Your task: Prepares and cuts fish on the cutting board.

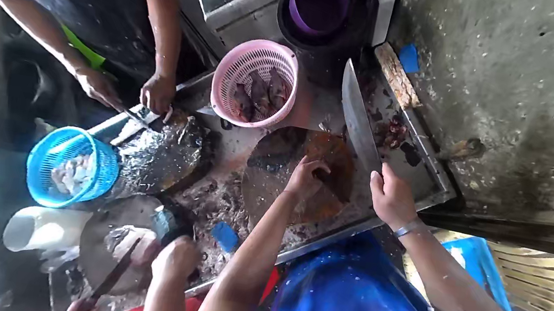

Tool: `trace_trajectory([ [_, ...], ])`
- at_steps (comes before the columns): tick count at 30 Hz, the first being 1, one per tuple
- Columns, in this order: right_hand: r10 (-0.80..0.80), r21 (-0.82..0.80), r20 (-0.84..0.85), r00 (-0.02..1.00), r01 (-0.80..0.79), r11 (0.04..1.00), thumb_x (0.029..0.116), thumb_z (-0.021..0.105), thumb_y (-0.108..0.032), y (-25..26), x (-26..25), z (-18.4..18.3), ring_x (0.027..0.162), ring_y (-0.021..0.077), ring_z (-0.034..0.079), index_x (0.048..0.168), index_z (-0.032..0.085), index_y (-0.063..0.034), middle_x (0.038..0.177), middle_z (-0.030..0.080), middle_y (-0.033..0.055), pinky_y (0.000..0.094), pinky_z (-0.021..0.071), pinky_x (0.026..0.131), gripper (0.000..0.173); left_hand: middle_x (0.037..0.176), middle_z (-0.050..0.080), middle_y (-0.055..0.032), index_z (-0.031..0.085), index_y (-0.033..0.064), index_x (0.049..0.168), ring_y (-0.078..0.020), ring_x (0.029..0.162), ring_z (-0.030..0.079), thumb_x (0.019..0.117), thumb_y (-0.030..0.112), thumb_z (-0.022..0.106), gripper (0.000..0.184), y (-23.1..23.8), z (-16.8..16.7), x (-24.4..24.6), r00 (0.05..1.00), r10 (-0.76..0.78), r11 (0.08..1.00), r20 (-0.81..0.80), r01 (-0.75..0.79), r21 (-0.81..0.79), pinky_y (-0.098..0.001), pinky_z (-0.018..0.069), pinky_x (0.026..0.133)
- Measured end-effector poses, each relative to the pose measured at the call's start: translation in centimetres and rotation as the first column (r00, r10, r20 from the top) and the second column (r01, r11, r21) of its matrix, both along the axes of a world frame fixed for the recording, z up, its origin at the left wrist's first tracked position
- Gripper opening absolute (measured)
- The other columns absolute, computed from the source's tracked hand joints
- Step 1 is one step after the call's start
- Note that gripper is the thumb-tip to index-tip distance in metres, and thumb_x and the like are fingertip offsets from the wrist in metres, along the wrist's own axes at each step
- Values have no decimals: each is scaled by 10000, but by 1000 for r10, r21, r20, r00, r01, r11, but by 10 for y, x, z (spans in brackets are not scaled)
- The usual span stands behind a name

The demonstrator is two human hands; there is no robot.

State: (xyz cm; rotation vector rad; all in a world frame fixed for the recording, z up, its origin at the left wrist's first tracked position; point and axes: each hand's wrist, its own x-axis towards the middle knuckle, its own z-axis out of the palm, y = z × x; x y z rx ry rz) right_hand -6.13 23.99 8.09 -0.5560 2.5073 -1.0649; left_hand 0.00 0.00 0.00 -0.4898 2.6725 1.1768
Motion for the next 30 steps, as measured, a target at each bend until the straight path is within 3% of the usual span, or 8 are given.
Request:
trace_trajectory([
  [3, 194, 205, 188, 963, -232, 951, 1092, 448, -224, -8, 1, -31, 892, 379, 710, 1388, 536, -16, 953, 698, 218, 579, 575, 807, 372, 1181, 619, -150, 742, 93, 1072, -259, 1055, 619, 860, 69, 638, 237, 0, -16, 16, 977, 195, 954, -83, -169, 246, -459, 545, 889],
  [6, 264, 347, 432, 862, -429, 834, 1086, 436, -214, -10, -3, -62, 1155, 408, 669, 1418, 527, -52, 1199, 687, 246, 602, 523, 976, 380, 1132, 662, -197, 629, 20, 1179, -314, 1020, 662, 975, 247, 661, 307, 14, -12, 21, 915, 402, 902, 18, -400, 163, -525, 550, 895],
  [9, 235, 339, 423, 875, -394, 854, 1098, 432, -225, -11, -8, -36, 1095, 405, 684, 1304, 582, -43, 1123, 695, 241, 602, 533, 923, 313, 1203, 661, -252, 408, 25, 1447, -370, 1011, 715, 978, 397, 678, 657, 21, 0, 9, 820, 458, 872, 342, -490, 7, -568, 589, 879],
  [15, 179, 33, -121, 976, -177, 984, 1075, 440, -223, -6, 22, -5, 670, 312, 680, 1304, 570, 43, 742, 651, 144, 501, 580, 625, 374, 1174, 666, -259, 416, 13, 1460, -361, 930, 721, 1002, 398, 631, 636, 26, 1, -3, 794, 416, 886, 444, -463, -1, -544, 591, 826],
  [18, 263, 321, 320, 910, -365, 874, 1092, 403, -247, -2, 33, -54, 1103, 386, 692, 1498, 447, -57, 1163, 696, 225, 571, 548, 954, 450, 1217, 661, -259, 466, -5, 1412, -390, 1136, 669, 1015, 382, 605, 571, 30, 4, 2, 816, 412, 896, 406, -444, -16, -586, 528, 974],
  [21, 209, 288, 424, 881, -351, 891, 1104, 403, -299, 22, 34, -67, 1237, 382, 638, 1574, 400, -85, 1322, 655, 226, 564, 487, 1069, 517, 1204, 673, -245, 495, 15, 1404, -387, 1129, 671, 1011, 364, 623, 541, 19, 8, 13, 860, 402, 902, 315, -431, 27, -601, 528, 970],
  [25, 329, 376, 189, 925, -377, 846, 1104, 381, -403, 89, 57, -69, 1139, 368, 688, 1631, 331, -307, 1374, 641, 165, 575, 561, 947, 538, 1159, 684, -257, 524, 13, 1379, -413, 1077, 686, 1003, 403, 609, 548, -12, 49, 27, 835, 341, 940, 432, -297, -168, -643, 537, 927],
  [30, 619, 557, -135, 774, -457, 694, 1006, 516, -174, 131, 57, -99, 1067, 471, 674, 1582, 404, -383, 1235, 658, 252, 618, 567, 819, 623, 1335, 592, -329, 519, -44, 1407, -515, 1218, 598, 1056, 581, 421, 723, -27, 72, 12, 743, 381, 860, 550, -65, -507, -703, 494, 920],
])
